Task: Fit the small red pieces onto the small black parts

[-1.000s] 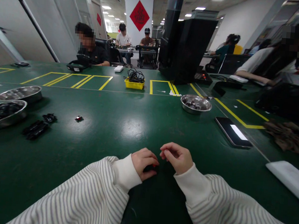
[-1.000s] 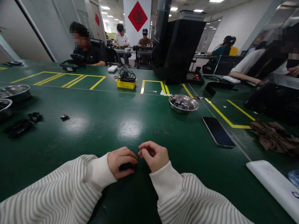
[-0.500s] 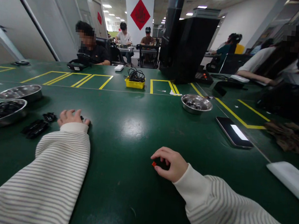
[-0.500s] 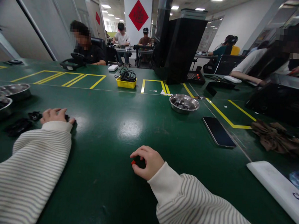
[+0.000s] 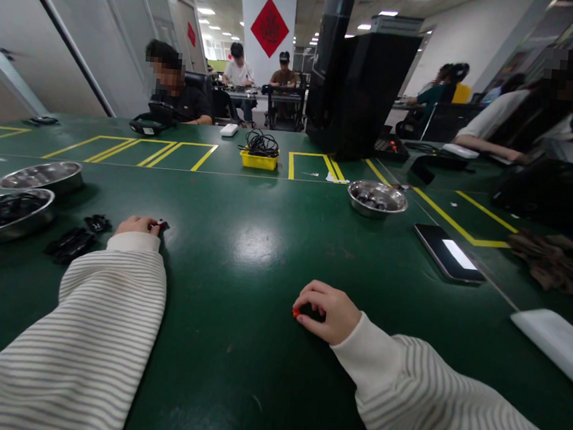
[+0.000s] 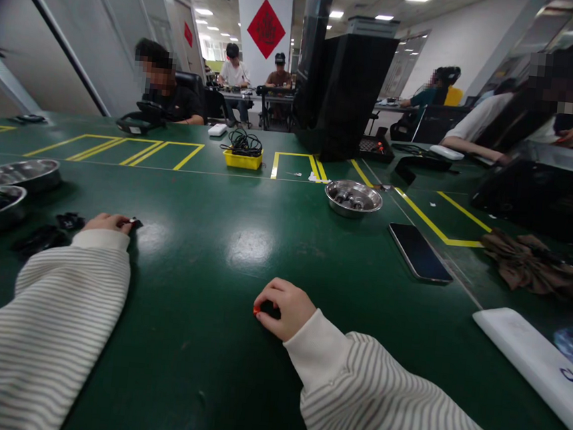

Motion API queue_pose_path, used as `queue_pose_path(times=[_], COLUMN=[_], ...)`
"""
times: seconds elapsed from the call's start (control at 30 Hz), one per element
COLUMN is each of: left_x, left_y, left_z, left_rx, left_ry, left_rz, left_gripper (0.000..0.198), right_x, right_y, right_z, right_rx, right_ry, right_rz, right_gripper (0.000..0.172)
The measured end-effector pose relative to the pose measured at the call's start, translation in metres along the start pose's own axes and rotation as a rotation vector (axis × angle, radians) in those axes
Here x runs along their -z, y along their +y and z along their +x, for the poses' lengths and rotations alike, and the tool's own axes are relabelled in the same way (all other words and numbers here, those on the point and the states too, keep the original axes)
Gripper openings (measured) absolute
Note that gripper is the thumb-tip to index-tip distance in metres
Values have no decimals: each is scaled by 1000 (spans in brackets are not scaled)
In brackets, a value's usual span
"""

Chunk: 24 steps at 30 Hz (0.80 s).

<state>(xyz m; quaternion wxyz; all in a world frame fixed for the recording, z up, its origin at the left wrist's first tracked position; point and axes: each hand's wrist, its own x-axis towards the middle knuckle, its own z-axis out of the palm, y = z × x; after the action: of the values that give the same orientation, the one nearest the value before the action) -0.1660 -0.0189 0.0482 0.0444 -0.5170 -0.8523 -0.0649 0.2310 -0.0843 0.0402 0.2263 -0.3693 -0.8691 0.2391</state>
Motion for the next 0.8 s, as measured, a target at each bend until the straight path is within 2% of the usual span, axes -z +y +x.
queue_pose_path(times=[0.1,0.17,0.23,0.37,0.47,0.6,0.8], left_x=[-1,-4,-7,-12,-13,-14,-16], left_y=[18,36,58,101,122,130,129], left_z=[-7,-19,-38,-95,-133,-154,-152], left_rx=[-59,-159,-365,-898,-1091,-1178,-1177], left_ry=[1,-1,11,30,-14,-73,-66], left_rz=[-50,-103,-211,-490,-573,-552,-589], left_gripper=[36,31,28,23,22,20,21], right_x=[-2,-3,-4,-5,-6,-7,-8], right_y=[0,0,0,0,0,0,-2], right_z=[0,-1,-1,-1,0,-1,-2], right_rx=[8,30,56,78,72,53,-12], right_ry=[23,32,31,43,78,98,101], right_rz=[-40,-67,-81,-90,-99,-91,27], right_gripper=[16,18,14,8,9,12,9])
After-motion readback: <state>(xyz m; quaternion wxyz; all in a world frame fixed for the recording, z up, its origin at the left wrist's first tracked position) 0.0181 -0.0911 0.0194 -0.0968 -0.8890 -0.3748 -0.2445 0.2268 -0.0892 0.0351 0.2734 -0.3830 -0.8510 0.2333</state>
